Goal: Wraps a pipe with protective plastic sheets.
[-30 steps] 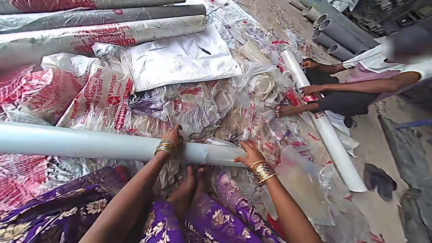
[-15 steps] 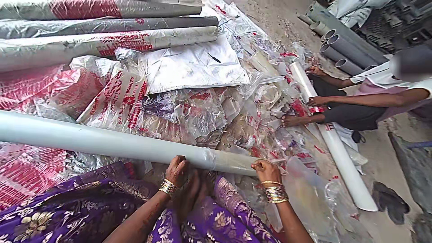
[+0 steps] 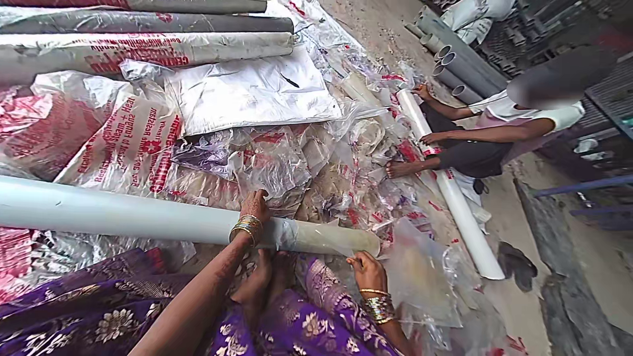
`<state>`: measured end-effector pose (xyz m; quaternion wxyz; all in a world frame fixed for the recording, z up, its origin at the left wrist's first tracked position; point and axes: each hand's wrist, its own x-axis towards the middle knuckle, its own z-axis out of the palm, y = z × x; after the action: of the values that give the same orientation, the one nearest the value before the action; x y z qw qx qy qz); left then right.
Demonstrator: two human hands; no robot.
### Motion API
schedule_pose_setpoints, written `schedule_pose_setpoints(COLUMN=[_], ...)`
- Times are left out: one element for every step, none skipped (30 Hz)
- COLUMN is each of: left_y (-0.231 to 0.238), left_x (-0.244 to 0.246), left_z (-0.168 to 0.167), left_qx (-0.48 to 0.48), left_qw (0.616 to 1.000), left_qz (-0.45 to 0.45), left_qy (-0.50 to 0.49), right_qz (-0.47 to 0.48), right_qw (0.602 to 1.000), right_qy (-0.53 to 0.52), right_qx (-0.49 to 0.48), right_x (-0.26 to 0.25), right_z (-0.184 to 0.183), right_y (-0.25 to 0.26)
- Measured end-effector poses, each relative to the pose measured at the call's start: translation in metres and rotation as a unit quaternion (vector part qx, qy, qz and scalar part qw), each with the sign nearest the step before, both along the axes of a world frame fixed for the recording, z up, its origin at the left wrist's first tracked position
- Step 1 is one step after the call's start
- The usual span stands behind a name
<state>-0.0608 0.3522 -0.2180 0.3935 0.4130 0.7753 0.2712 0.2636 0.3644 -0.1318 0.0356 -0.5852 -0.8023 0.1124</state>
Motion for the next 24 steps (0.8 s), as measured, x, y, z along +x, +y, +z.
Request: schedule_pose_setpoints(left_y=[0.000, -0.004, -0.007, -0.009, -0.010, -0.013, -0.019, -0.025, -0.032, -0.039, -0.046, -0.053, -0.059, -0.065, -0.068, -0.071, -0.072, -0.073, -0.072, -0.066, -0.060, -0.050, -0.037, -0.021], left_x=[0.005, 0.011, 0.014, 0.017, 0.019, 0.022, 0.026, 0.030, 0.034, 0.039, 0.043, 0.046, 0.049, 0.051, 0.054, 0.057, 0.059, 0.061, 0.062, 0.058, 0.051, 0.038, 0.026, 0.018], left_z=[0.002, 0.004, 0.006, 0.009, 0.012, 0.014, 0.013, 0.010, 0.006, 0.001, -0.005, -0.010, -0.014, -0.017, -0.021, -0.024, -0.024, -0.022, -0.017, -0.007, 0.008, 0.027, 0.042, 0.049], left_qx=[-0.030, -0.053, -0.065, -0.065, -0.060, -0.047, -0.023, 0.017, 0.068, 0.128, 0.176, 0.221, 0.254, 0.275, 0.295, 0.310, 0.315, 0.312, 0.308, 0.288, 0.234, 0.150, 0.062, 0.006], left_qw=[0.999, 0.998, 0.997, 0.996, 0.995, 0.993, 0.992, 0.990, 0.985, 0.977, 0.968, 0.957, 0.948, 0.944, 0.939, 0.935, 0.934, 0.936, 0.935, 0.941, 0.959, 0.981, 0.993, 0.997], left_qz=[-0.006, -0.009, -0.015, -0.022, -0.032, -0.045, -0.056, -0.061, -0.056, -0.046, -0.040, -0.030, -0.022, -0.014, 0.001, 0.021, 0.042, 0.069, 0.102, 0.129, 0.138, 0.124, 0.087, 0.039], left_qy=[0.013, 0.024, 0.040, 0.060, 0.078, 0.094, 0.110, 0.130, 0.148, 0.166, 0.177, 0.186, 0.189, 0.182, 0.177, 0.172, 0.163, 0.151, 0.141, 0.121, 0.077, 0.012, -0.046, -0.070], right_qz=[-0.003, -0.005, -0.005, -0.005, -0.001, 0.000, 0.002, 0.006, 0.014, 0.023, 0.032, 0.042, 0.051, 0.058, 0.064, 0.071, 0.076, 0.081, 0.085, 0.089, 0.092, 0.094, 0.096, 0.097], right_qw=[1.000, 0.999, 0.998, 0.997, 0.995, 0.994, 0.993, 0.991, 0.989, 0.987, 0.984, 0.980, 0.975, 0.971, 0.967, 0.962, 0.958, 0.954, 0.950, 0.946, 0.943, 0.942, 0.944, 0.947], right_qy=[0.010, 0.016, 0.019, 0.021, 0.023, 0.025, 0.024, 0.022, 0.021, 0.019, 0.020, 0.024, 0.029, 0.034, 0.039, 0.043, 0.047, 0.050, 0.055, 0.063, 0.071, 0.076, 0.078, 0.078], right_qx=[0.025, 0.045, 0.063, 0.079, 0.098, 0.111, 0.119, 0.129, 0.143, 0.159, 0.175, 0.195, 0.214, 0.230, 0.245, 0.261, 0.273, 0.285, 0.296, 0.306, 0.313, 0.314, 0.306, 0.295], right_x=[0.000, 0.001, 0.000, -0.001, -0.003, -0.004, -0.005, -0.006, -0.007, -0.007, -0.007, -0.006, -0.006, -0.006, -0.007, -0.006, -0.006, -0.006, -0.004, -0.004, -0.005, -0.005, -0.004, -0.001], right_z=[0.000, 0.001, 0.004, 0.007, 0.011, 0.016, 0.021, 0.027, 0.034, 0.039, 0.045, 0.049, 0.054, 0.058, 0.063, 0.065, 0.067, 0.069, 0.071, 0.074, 0.075, 0.074, 0.071, 0.066], right_y=[0.001, 0.002, 0.006, 0.010, 0.015, 0.018, 0.019, 0.020, 0.022, 0.023, 0.023, 0.025, 0.026, 0.027, 0.026, 0.025, 0.022, 0.020, 0.019, 0.019, 0.020, 0.019, 0.014, 0.009])
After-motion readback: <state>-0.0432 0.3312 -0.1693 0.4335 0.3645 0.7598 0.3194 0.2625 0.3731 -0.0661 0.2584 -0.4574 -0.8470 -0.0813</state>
